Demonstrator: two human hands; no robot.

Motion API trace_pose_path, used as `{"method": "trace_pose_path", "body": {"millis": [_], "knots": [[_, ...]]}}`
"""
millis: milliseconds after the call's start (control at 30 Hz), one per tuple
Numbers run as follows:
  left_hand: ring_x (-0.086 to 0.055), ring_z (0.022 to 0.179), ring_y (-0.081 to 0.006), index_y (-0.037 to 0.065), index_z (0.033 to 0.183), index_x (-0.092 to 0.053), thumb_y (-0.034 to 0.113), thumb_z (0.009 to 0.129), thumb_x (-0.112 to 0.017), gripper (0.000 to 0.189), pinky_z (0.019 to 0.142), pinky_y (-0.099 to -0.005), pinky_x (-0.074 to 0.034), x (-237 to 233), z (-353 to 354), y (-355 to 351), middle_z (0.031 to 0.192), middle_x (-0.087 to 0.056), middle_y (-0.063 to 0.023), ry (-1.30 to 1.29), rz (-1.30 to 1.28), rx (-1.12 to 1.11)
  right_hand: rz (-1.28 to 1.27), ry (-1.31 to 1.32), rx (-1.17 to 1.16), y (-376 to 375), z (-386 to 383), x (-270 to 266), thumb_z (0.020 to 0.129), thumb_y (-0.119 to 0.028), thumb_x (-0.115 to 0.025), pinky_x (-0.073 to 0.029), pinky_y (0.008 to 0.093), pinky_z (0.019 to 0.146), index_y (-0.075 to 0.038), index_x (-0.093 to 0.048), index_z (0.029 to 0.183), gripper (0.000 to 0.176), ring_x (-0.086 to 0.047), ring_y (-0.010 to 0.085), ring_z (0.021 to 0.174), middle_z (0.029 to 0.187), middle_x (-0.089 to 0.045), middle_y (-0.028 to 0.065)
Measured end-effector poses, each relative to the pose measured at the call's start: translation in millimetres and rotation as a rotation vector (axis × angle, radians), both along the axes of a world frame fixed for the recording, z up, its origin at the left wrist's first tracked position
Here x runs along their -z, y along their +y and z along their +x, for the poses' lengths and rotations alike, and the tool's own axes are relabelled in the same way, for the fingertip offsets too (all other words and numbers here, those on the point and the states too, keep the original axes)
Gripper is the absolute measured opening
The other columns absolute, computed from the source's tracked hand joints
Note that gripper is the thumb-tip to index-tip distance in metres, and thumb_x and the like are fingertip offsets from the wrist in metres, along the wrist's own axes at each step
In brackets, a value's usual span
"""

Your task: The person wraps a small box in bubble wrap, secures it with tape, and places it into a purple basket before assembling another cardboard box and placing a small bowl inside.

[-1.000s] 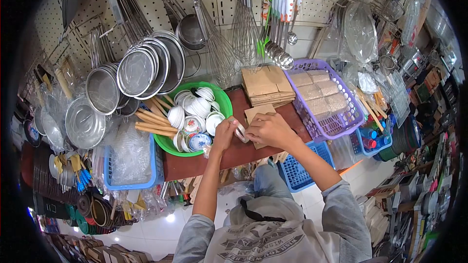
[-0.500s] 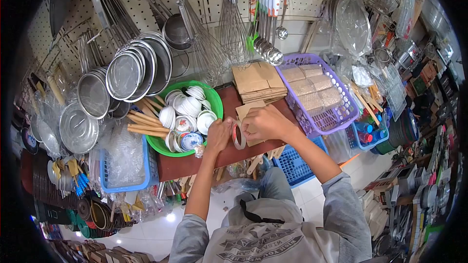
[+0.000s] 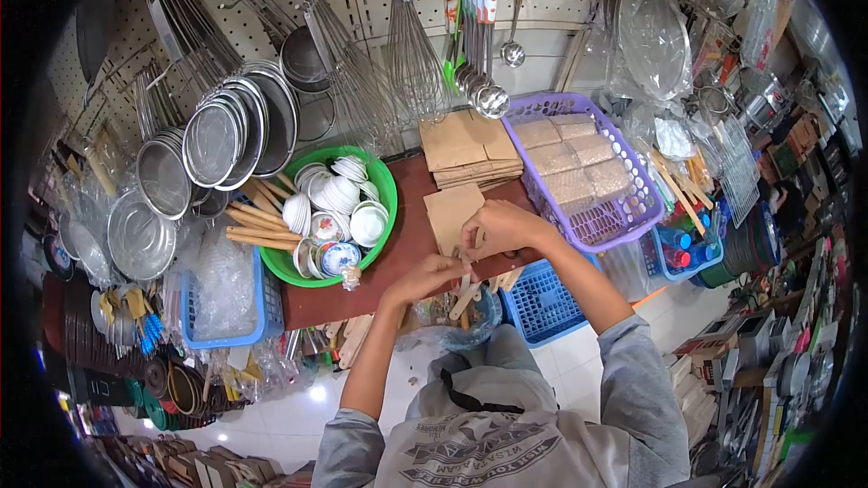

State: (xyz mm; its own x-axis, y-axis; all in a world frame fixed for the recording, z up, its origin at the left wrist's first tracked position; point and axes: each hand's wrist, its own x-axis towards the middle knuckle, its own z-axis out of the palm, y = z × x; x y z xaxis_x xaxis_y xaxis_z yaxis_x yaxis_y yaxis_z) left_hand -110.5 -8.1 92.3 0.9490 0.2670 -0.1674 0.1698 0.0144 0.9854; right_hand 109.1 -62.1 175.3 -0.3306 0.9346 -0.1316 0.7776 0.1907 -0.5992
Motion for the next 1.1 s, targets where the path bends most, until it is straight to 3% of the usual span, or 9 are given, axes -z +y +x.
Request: {"method": "trace_pose_path", "body": {"millis": [133,233,333,433,533,633,733,867,1100], "knots": [[-0.065,0.096,-0.0132,-0.001,0.107,-0.065,0.021,0.104,-0.051,0.026,0.087,-0.0285,-0.050,20,6,-15,0.104,-0.072,-0.0076,-0.052,-0.162,-0.028,-0.001,0.113,-0.113,14,15,24,0.076,-0.021,-0.075,-0.054,0.0320,0.059,-0.007,-0.076,0.084,0.016,-0.064,0.0154,0.047,0.078,-0.075,0.0049],[-0.066,0.098,-0.0140,-0.001,0.110,-0.062,0.016,0.105,-0.049,0.022,0.088,-0.0285,-0.051,33,12,-30,0.106,-0.072,-0.0107,-0.065,-0.248,-0.118,-0.238,0.152,-0.117,17,22,16,0.077,-0.018,-0.076,-0.054,0.0321,0.059,-0.004,-0.075,0.087,0.017,-0.064,0.0136,0.048,0.080,-0.075,0.0073],[-0.067,0.092,-0.0140,0.000,0.109,-0.061,0.017,0.106,-0.046,0.023,0.084,-0.0281,-0.052,45,22,-54,0.103,-0.072,-0.0116,-0.097,-0.204,-0.270,-0.288,0.132,-0.190,25,31,28,0.077,-0.017,-0.076,-0.053,0.0305,0.053,-0.002,-0.074,0.089,0.020,-0.066,0.0139,0.053,0.078,-0.074,0.0065],[-0.067,0.085,-0.0139,-0.001,0.107,-0.061,0.019,0.106,-0.045,0.025,0.078,-0.0271,-0.052,60,32,-73,0.099,-0.073,-0.0114,-0.106,-0.179,-0.389,-0.190,0.182,-0.361,39,42,72,0.077,-0.016,-0.075,-0.052,0.0292,0.049,-0.002,-0.075,0.091,0.020,-0.067,0.0144,0.057,0.076,-0.074,0.0061],[-0.068,0.082,-0.0150,0.000,0.106,-0.061,0.020,0.106,-0.044,0.026,0.075,-0.0269,-0.053,67,42,-85,0.097,-0.073,-0.0132,-0.062,-0.212,-0.501,-0.329,0.125,-0.317,38,44,65,0.072,-0.022,-0.079,-0.055,0.0292,0.068,-0.004,-0.077,0.087,0.023,-0.071,0.0152,0.071,0.080,-0.076,0.0063],[-0.072,0.086,-0.0218,-0.002,0.103,-0.060,0.024,0.106,-0.044,0.030,0.081,-0.0305,-0.055,60,49,-94,0.093,-0.073,-0.0171,-0.049,-0.285,-0.588,-0.349,0.143,-0.315,34,48,58,0.074,-0.019,-0.076,-0.053,0.0296,0.062,-0.004,-0.076,0.087,0.019,-0.070,0.0142,0.067,0.076,-0.074,0.0070],[-0.072,0.078,-0.0218,-0.001,0.102,-0.060,0.026,0.106,-0.043,0.032,0.076,-0.0307,-0.056,76,56,-100,0.087,-0.072,-0.0172,-0.036,-0.300,-0.682,-0.187,0.174,-0.415,44,54,87,0.073,-0.021,-0.078,-0.053,0.0296,0.064,-0.005,-0.076,0.085,0.020,-0.071,0.0145,0.068,0.076,-0.075,0.0066],[-0.072,0.075,-0.0214,-0.001,0.101,-0.060,0.027,0.106,-0.043,0.032,0.070,-0.0307,-0.057,101,64,-107,0.085,-0.072,-0.0165,-0.053,-0.311,-0.759,-0.154,0.136,-0.436,49,56,99,0.072,-0.026,-0.079,-0.053,0.0304,0.064,-0.008,-0.076,0.084,0.022,-0.071,0.0160,0.068,0.076,-0.075,0.0059],[-0.071,0.072,-0.0235,-0.003,0.104,-0.059,0.026,0.107,-0.043,0.033,0.069,-0.0331,-0.059,93,79,-102,0.084,-0.071,-0.0184,-0.006,-0.358,-0.867,-0.052,0.031,-0.368,57,57,114,0.070,-0.032,-0.076,-0.055,0.0337,0.070,-0.012,-0.077,0.084,0.024,-0.071,0.0222,0.070,0.075,-0.074,0.0067]]}}
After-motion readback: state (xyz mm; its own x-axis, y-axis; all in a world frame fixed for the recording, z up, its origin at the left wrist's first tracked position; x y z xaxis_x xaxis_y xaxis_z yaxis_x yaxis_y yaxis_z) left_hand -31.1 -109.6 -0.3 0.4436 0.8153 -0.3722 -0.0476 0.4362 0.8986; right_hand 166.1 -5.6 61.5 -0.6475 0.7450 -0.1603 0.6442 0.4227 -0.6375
